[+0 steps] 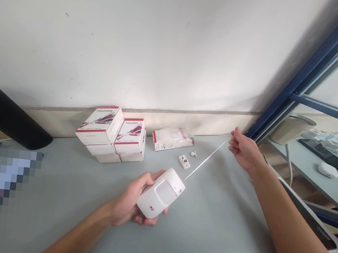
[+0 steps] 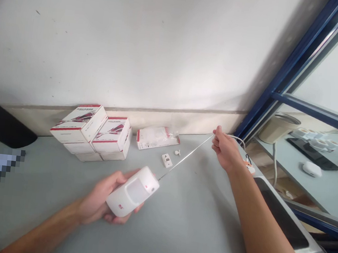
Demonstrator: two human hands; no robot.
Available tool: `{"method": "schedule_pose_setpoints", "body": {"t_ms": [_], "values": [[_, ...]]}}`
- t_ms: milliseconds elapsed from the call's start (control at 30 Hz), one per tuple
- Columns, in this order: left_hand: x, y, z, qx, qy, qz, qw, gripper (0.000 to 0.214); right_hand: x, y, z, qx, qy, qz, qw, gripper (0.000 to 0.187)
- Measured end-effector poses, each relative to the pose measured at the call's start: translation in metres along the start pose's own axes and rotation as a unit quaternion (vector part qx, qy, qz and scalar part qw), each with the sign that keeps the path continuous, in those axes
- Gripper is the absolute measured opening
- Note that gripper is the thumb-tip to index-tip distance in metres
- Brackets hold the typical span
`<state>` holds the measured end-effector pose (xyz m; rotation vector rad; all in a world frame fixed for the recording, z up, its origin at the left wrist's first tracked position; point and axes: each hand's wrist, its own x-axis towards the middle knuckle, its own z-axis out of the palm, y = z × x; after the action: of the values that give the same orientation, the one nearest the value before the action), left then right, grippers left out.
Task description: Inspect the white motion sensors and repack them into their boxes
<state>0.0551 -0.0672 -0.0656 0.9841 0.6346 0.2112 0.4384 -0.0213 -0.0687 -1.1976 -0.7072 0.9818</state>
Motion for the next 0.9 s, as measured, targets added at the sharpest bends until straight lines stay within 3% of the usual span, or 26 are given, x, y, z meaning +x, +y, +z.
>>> {"method": "schedule_pose_setpoints", "body": {"t_ms": [233,433,900], "values": [[0.001,-0.001,-0.002,-0.042,0.007,0.018,0.999,0.048,-0.002,-0.005,0.001,0.065,-0.038,0.023,0.997,0.042],[0.001,0.0,-0.009,-0.078,-0.035,0.007,0.996,0.053,-0.003,0.0,0.001,0.085,-0.081,0.06,0.991,0.035],[0.001,0.0,-0.011,-0.085,-0.053,0.015,0.995,0.057,-0.001,-0.003,0.0,0.094,-0.096,0.058,0.989,0.039]]}}
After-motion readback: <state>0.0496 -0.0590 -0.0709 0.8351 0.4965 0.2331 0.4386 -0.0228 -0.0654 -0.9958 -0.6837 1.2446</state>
